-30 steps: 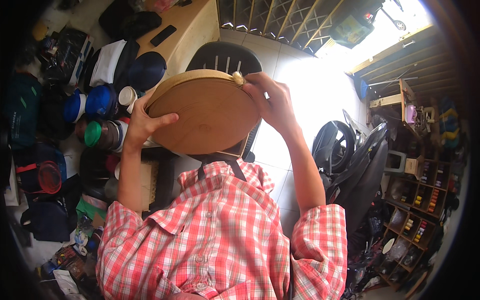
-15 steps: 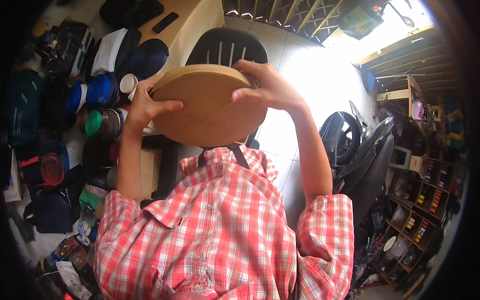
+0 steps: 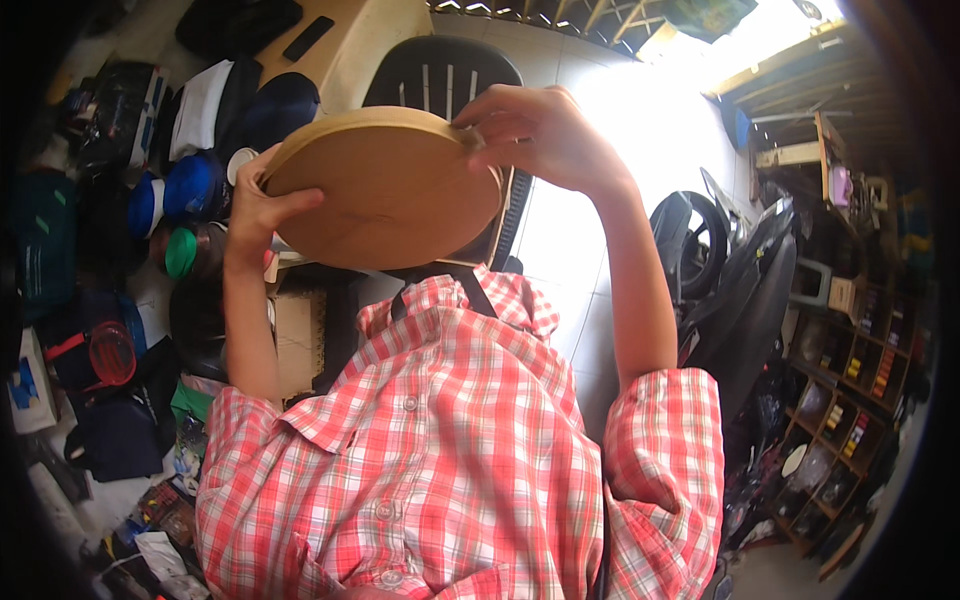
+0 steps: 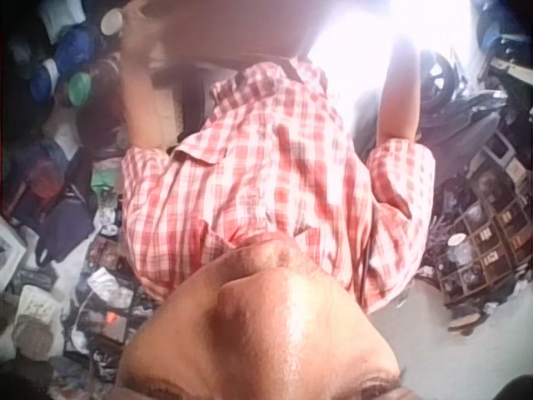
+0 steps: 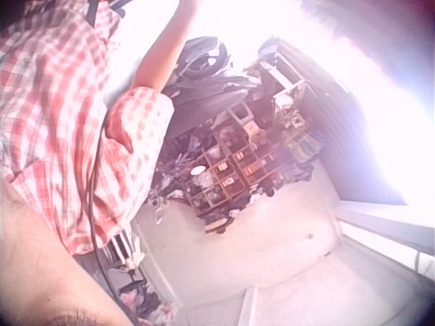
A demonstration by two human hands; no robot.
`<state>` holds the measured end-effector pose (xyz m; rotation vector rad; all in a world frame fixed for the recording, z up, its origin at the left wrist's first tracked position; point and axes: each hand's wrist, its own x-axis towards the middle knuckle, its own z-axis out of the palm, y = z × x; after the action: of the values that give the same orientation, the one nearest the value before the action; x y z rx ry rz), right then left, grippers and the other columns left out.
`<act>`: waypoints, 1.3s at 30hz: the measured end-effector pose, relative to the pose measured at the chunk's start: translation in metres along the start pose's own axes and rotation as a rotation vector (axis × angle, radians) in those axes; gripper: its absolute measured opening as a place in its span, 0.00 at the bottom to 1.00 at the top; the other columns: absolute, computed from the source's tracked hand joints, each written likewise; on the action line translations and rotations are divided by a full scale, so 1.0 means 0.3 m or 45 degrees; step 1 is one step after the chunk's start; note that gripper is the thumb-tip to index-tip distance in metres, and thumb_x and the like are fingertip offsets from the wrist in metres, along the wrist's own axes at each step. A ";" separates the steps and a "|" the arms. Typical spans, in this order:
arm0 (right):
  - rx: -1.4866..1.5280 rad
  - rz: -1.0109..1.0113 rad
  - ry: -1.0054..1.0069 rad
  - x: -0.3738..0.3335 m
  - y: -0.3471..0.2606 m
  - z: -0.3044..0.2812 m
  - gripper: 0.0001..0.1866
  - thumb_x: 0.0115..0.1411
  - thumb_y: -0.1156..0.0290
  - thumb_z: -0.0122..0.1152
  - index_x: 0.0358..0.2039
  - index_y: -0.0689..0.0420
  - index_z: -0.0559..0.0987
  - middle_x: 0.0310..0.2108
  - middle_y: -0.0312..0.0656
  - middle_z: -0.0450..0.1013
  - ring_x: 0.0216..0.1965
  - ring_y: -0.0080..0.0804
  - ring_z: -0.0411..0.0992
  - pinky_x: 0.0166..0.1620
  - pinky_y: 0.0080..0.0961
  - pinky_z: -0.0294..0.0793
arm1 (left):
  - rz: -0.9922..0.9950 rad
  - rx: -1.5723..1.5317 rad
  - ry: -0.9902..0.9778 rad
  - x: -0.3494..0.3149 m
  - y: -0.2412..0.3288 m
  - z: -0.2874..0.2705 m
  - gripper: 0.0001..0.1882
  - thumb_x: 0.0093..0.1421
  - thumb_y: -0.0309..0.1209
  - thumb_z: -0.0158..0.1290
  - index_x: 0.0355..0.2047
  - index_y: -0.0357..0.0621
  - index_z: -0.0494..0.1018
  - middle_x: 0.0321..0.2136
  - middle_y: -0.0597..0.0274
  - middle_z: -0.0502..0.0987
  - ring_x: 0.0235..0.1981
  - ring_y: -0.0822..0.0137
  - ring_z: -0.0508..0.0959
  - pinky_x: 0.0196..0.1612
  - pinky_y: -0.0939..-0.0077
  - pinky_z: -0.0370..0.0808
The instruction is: The person organizes rolls of textile webbing by removing them from a box, inspecting them, and placing them onto shelves in a storage area.
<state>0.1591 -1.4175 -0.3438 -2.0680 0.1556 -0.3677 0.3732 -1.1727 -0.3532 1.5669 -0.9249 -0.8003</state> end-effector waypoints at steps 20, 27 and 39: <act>0.210 0.100 0.162 0.074 0.167 0.140 0.06 0.67 0.70 0.47 0.38 0.59 0.67 0.35 0.42 0.75 0.34 0.25 0.71 0.38 0.25 0.72 | 0.026 0.093 0.081 0.031 -0.159 0.124 0.25 0.46 0.30 0.67 0.45 0.33 0.75 0.35 0.59 0.81 0.37 0.71 0.80 0.44 0.77 0.75; 0.126 -0.126 -0.003 0.086 0.142 0.159 0.13 0.58 0.69 0.61 0.41 0.62 0.73 0.35 0.46 0.75 0.36 0.31 0.73 0.42 0.27 0.71 | 0.096 -0.009 0.082 0.034 -0.183 0.154 0.26 0.53 0.29 0.61 0.52 0.37 0.70 0.43 0.55 0.78 0.44 0.69 0.77 0.47 0.75 0.72; 0.284 0.094 0.415 -0.069 0.287 0.148 0.16 0.65 0.64 0.54 0.46 0.63 0.75 0.37 0.38 0.74 0.39 0.20 0.70 0.43 0.19 0.70 | 0.015 -0.749 0.830 -0.227 -0.312 0.412 0.30 0.58 0.44 0.58 0.54 0.38 0.67 0.45 0.59 0.74 0.46 0.70 0.76 0.48 0.74 0.73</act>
<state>0.1573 -1.4186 -0.4427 -1.7673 0.3690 -0.6456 0.2475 -1.1595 -0.4657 1.1701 -0.1889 -0.4384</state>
